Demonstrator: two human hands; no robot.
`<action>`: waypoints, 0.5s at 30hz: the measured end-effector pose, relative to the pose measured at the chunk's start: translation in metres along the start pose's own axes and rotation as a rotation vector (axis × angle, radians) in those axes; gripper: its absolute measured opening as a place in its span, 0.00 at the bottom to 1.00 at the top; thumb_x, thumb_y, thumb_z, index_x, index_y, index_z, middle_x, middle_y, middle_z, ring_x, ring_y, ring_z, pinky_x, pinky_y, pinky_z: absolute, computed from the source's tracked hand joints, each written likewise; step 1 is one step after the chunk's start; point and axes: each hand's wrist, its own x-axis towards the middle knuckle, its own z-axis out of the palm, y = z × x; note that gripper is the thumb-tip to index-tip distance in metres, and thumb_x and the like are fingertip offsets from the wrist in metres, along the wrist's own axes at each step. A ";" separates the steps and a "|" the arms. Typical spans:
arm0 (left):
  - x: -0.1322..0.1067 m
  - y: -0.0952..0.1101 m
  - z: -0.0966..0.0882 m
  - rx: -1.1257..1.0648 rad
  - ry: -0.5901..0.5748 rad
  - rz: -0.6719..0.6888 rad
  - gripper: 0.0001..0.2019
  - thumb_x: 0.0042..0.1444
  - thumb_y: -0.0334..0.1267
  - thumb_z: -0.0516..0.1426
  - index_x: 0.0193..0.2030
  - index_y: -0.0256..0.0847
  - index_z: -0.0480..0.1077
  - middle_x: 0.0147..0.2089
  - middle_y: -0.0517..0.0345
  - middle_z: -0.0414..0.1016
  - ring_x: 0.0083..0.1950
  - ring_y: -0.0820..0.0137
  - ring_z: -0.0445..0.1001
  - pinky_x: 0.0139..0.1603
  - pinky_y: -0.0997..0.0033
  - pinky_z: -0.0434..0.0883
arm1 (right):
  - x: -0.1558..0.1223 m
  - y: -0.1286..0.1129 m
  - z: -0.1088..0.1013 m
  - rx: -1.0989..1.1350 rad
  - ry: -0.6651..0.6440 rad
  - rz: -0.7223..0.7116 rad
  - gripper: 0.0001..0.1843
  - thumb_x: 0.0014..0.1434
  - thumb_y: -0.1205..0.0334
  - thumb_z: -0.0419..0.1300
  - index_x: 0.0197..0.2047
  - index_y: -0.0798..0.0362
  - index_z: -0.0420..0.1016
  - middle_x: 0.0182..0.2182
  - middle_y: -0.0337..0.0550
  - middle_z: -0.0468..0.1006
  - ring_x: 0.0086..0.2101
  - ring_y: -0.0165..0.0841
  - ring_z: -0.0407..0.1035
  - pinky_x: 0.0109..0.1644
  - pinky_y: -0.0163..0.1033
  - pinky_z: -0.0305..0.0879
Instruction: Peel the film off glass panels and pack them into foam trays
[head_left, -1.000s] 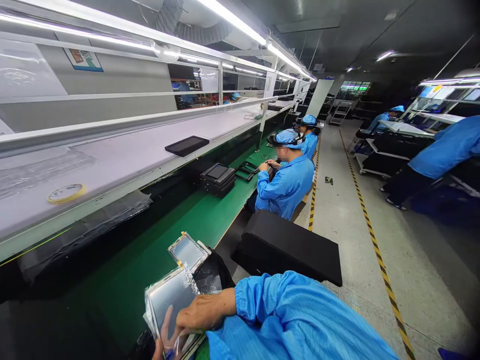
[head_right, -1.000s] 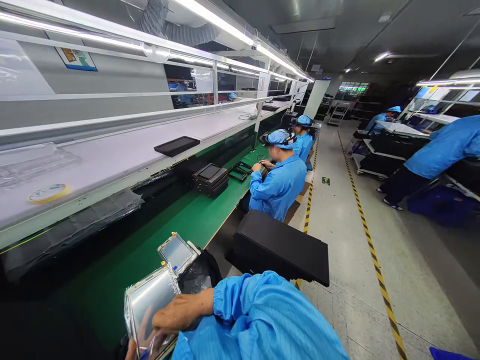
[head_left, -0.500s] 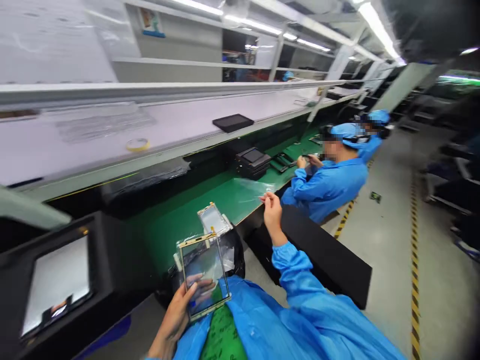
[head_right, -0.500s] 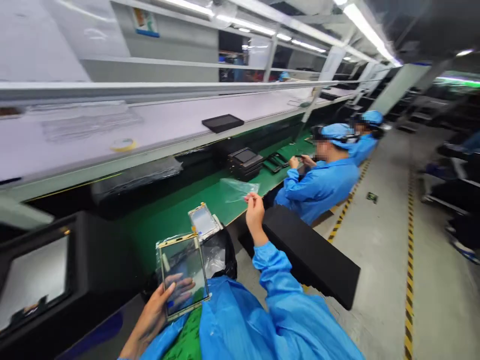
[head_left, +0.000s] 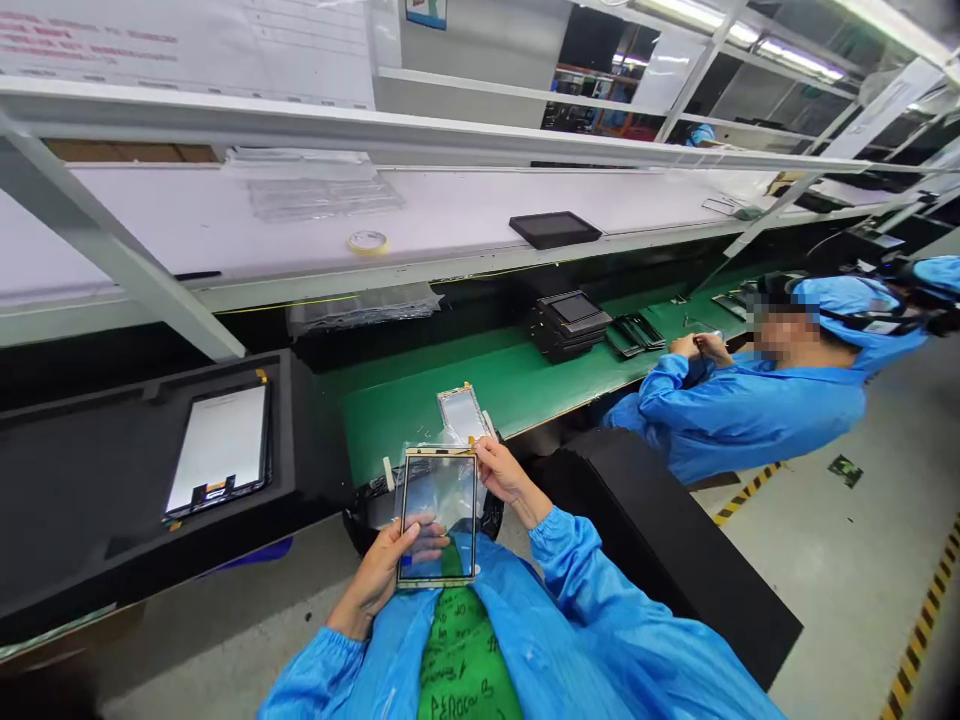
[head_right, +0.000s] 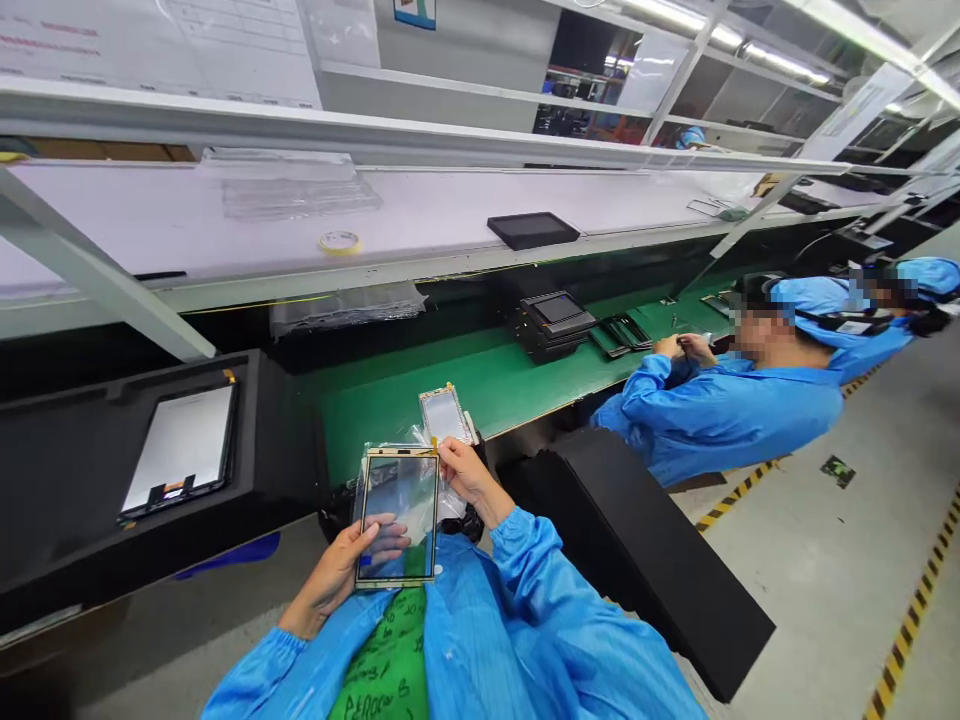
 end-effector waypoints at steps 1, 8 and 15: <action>-0.001 -0.001 -0.002 -0.003 0.000 0.003 0.24 0.50 0.50 0.70 0.47 0.35 0.79 0.46 0.40 0.85 0.48 0.51 0.84 0.54 0.52 0.77 | 0.002 0.007 0.003 0.028 0.001 0.005 0.28 0.48 0.38 0.73 0.29 0.51 0.66 0.23 0.31 0.69 0.24 0.25 0.63 0.30 0.31 0.63; -0.014 -0.011 -0.023 -0.066 -0.021 0.027 0.23 0.44 0.50 0.73 0.41 0.35 0.80 0.42 0.41 0.86 0.49 0.48 0.83 0.60 0.48 0.72 | -0.006 0.061 0.003 -0.336 -0.289 0.223 0.23 0.48 0.46 0.73 0.29 0.54 0.68 0.23 0.34 0.72 0.23 0.25 0.65 0.29 0.31 0.61; -0.029 -0.028 -0.046 -0.162 0.293 0.024 0.34 0.43 0.47 0.74 0.58 0.43 0.73 0.36 0.57 0.84 0.41 0.61 0.84 0.45 0.65 0.76 | -0.048 0.075 -0.020 -0.255 -0.505 0.445 0.27 0.48 0.62 0.68 0.52 0.52 0.71 0.39 0.38 0.80 0.23 0.23 0.69 0.25 0.29 0.58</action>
